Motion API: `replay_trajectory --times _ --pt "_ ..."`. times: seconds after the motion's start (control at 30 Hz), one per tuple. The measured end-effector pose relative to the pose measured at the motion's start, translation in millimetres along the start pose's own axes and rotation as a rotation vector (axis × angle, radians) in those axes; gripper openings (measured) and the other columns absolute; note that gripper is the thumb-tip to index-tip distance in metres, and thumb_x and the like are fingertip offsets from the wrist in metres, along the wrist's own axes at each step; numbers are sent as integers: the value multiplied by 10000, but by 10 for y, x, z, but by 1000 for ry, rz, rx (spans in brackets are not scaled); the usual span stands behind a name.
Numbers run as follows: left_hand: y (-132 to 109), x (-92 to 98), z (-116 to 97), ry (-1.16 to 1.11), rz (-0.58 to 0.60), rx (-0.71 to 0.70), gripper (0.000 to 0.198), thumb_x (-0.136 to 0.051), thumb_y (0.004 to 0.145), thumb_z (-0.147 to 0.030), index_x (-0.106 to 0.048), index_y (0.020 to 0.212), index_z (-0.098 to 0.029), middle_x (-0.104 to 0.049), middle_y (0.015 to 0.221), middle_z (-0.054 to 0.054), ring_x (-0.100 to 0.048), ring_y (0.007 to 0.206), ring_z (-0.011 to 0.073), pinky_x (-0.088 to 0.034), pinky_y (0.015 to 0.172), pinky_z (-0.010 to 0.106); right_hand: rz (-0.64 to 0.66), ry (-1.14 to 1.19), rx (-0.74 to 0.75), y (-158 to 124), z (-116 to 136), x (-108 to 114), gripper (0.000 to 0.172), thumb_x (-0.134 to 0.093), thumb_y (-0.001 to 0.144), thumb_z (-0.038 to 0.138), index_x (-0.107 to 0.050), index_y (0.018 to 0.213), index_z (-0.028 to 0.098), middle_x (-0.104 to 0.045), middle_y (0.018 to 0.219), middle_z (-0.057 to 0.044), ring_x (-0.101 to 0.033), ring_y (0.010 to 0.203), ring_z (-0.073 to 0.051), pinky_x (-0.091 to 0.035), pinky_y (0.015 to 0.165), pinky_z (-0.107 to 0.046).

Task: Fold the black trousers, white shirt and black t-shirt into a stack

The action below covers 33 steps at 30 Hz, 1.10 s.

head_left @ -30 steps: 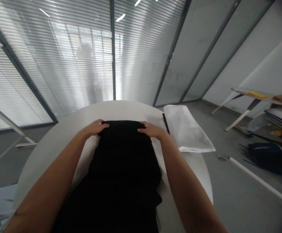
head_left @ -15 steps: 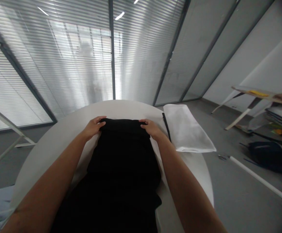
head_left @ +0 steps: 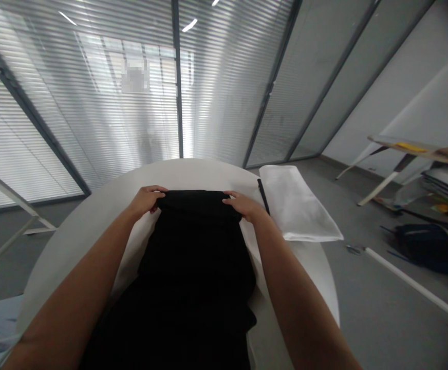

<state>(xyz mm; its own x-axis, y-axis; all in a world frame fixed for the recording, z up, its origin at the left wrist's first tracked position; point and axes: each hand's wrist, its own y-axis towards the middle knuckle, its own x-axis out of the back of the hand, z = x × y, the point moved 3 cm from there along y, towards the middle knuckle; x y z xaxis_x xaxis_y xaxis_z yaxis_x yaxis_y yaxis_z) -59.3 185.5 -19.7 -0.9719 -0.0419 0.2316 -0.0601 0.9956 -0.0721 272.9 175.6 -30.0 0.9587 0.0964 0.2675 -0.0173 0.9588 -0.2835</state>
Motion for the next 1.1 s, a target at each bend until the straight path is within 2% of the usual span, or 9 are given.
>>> replay_trajectory --times 0.17,0.3,0.4,0.47,0.57,0.7,0.87,0.97,1.1 --pt "-3 -83 14 -321 71 64 485 -720 618 -188 -684 1101 -206 -613 709 18 -515 500 113 -366 394 214 134 42 96 -79 89 -5 547 -742 683 215 -653 1220 272 -735 926 -33 -649 759 -189 -516 684 -313" --pt "-26 -120 75 -347 159 207 599 -672 587 -77 -646 1171 -210 -565 628 -5 -464 452 90 -264 355 169 139 -29 159 -49 48 6 486 -752 643 170 -715 1117 270 -735 1006 -27 -647 895 -204 -505 821 -344" --pt "-52 -99 35 -317 180 200 625 -655 564 -46 -657 1167 -212 -523 577 -27 -430 429 76 -231 360 163 109 -122 176 -33 29 30 443 -769 613 144 -751 1040 262 -735 1029 -34 -635 961 -223 -468 915 -372" --pt "-63 -59 -30 -291 139 184 598 -659 554 -52 -676 1134 -195 -521 574 -26 -436 429 74 -232 365 166 96 -148 198 -38 51 53 430 -769 604 127 -761 1013 257 -737 1024 -38 -634 969 -233 -450 950 -391" --pt "-65 -15 -129 -291 78 153 548 -672 543 -75 -699 1082 -167 -526 577 -18 -434 421 72 -228 363 170 106 -91 275 -46 118 98 444 -757 623 133 -751 1047 265 -729 1055 -32 -638 970 -233 -461 946 -394" --pt "-48 -73 -128 -391 71 -38 634 -683 566 -114 -671 1193 -207 -514 610 -27 -399 426 58 -210 360 169 108 51 368 -33 160 156 526 -724 665 159 -691 1171 299 -709 1098 -2 -642 960 -195 -488 913 -360" --pt "-4 -190 168 -209 -12 -24 650 -642 612 -168 -642 1261 -216 -547 647 -12 -365 419 67 -195 358 192 11 -139 139 3 16 126 541 -731 610 96 -710 1132 235 -719 1015 -70 -636 898 -235 -505 788 -363" --pt "17 -181 235 -121 -7 -2 612 -647 648 -226 -648 1259 -240 -566 656 -5 -386 437 85 -217 381 201 -48 -220 143 26 -6 118 521 -726 605 73 -718 1107 213 -704 1063 -104 -631 939 -259 -494 758 -347" --pt "18 -129 159 -163 42 -111 506 -673 673 -326 -703 1166 -213 -695 998 73 -586 704 169 -397 521 237 -108 -247 137 108 0 152 363 -721 682 175 -725 1044 169 -716 997 -121 -646 948 -284 -488 801 -359"
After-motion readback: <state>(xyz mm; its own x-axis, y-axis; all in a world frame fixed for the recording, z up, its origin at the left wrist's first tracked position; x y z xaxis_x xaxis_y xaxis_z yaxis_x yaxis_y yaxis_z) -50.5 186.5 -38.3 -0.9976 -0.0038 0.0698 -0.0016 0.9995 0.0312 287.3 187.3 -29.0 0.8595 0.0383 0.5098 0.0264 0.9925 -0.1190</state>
